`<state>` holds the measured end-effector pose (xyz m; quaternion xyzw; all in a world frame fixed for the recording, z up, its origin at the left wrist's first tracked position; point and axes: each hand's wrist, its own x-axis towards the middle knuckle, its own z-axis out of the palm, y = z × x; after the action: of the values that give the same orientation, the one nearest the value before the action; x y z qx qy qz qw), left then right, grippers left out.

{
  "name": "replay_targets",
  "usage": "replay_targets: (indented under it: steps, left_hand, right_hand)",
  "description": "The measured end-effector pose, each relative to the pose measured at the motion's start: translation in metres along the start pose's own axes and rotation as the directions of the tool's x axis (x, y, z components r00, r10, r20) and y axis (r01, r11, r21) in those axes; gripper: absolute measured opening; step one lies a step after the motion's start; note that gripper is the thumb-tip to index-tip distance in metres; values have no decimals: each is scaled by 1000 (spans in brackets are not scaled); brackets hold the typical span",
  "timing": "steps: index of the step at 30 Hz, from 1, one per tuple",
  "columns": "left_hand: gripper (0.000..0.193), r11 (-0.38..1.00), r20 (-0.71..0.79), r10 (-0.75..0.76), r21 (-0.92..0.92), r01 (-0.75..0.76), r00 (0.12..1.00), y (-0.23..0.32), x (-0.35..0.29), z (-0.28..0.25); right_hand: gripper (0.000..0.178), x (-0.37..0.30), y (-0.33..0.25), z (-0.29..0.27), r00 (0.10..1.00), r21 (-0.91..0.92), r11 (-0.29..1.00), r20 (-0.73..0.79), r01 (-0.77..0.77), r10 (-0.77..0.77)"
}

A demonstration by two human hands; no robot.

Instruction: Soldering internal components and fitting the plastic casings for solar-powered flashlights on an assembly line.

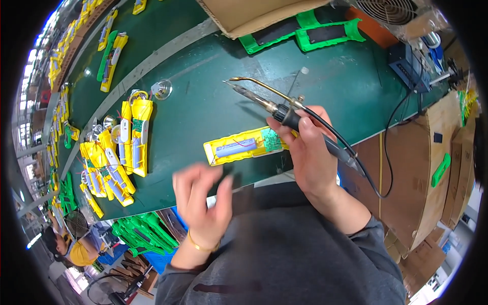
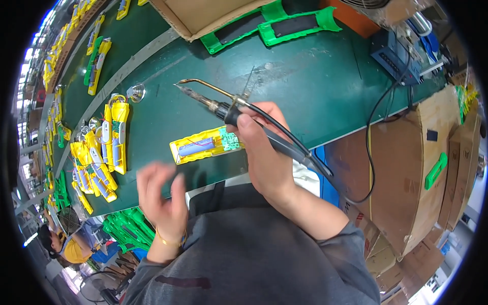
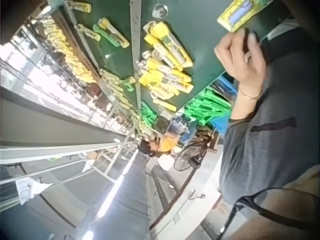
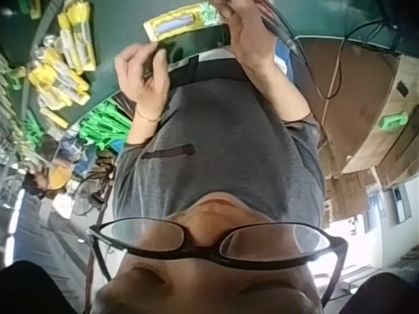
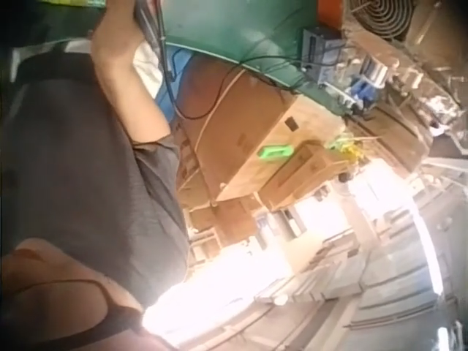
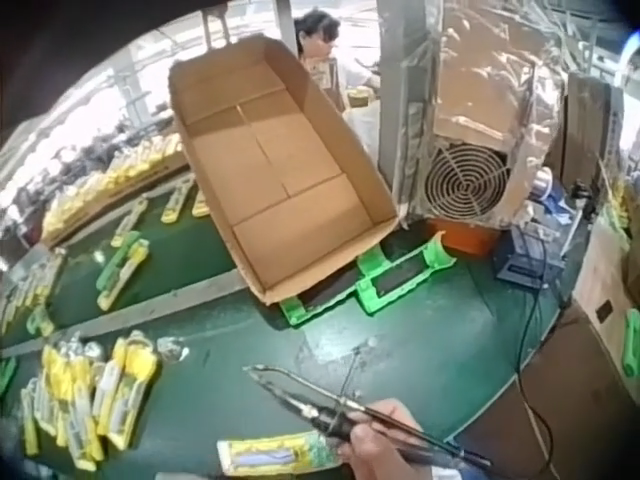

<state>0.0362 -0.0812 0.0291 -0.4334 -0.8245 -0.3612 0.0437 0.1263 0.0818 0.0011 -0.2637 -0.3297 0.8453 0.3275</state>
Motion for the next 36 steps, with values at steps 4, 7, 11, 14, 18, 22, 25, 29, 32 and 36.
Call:
replay_targets:
  steps: [4,7,11,14,18,22,25,29,32,36]
  left_hand:
    - [40,951,262,-305,137,278,916,-18,-32,-8]
    - [49,902,212,-421,202,382,882,-23,-16,3]
    - [40,982,93,-173,-64,179,981,-17,10,29]
    - [31,988,7,-48,-149,49,999,-3,13,38]
    - [28,986,45,-60,-153,66,997,-1,21,48]
    - [21,958,61,-143,-243,153,988,-2,19,54]
    - [21,940,33,-134,-313,137,990,5,17,59]
    - [17,922,64,-106,-369,122,992,9,25,56]
    - [16,972,127,120,-216,-90,985,6,30,55]
    - [16,986,147,147,-103,-133,978,8,31,59]
  right_hand:
    - [15,-6,8,-2,999,-32,998,18,50,-50]
    - [15,-4,5,-4,997,-49,996,4,74,-74]
    - [16,-1,5,-2,1000,-48,999,8,20,-20]
    - [16,-2,3,1,999,-46,998,14,36,-36]
    - [16,-5,3,2,999,-20,999,-12,33,-33]
    - [17,-4,4,-1,999,13,999,7,35,-35]
    - [17,-4,3,0,1000,2,1000,3,13,-13]
    - [16,-3,3,-1,1000,-15,1000,-13,17,-17]
    - [15,-3,2,-4,1000,7,1000,-3,-8,8]
    - [18,-18,-19,-8,994,32,993,7,113,-113]
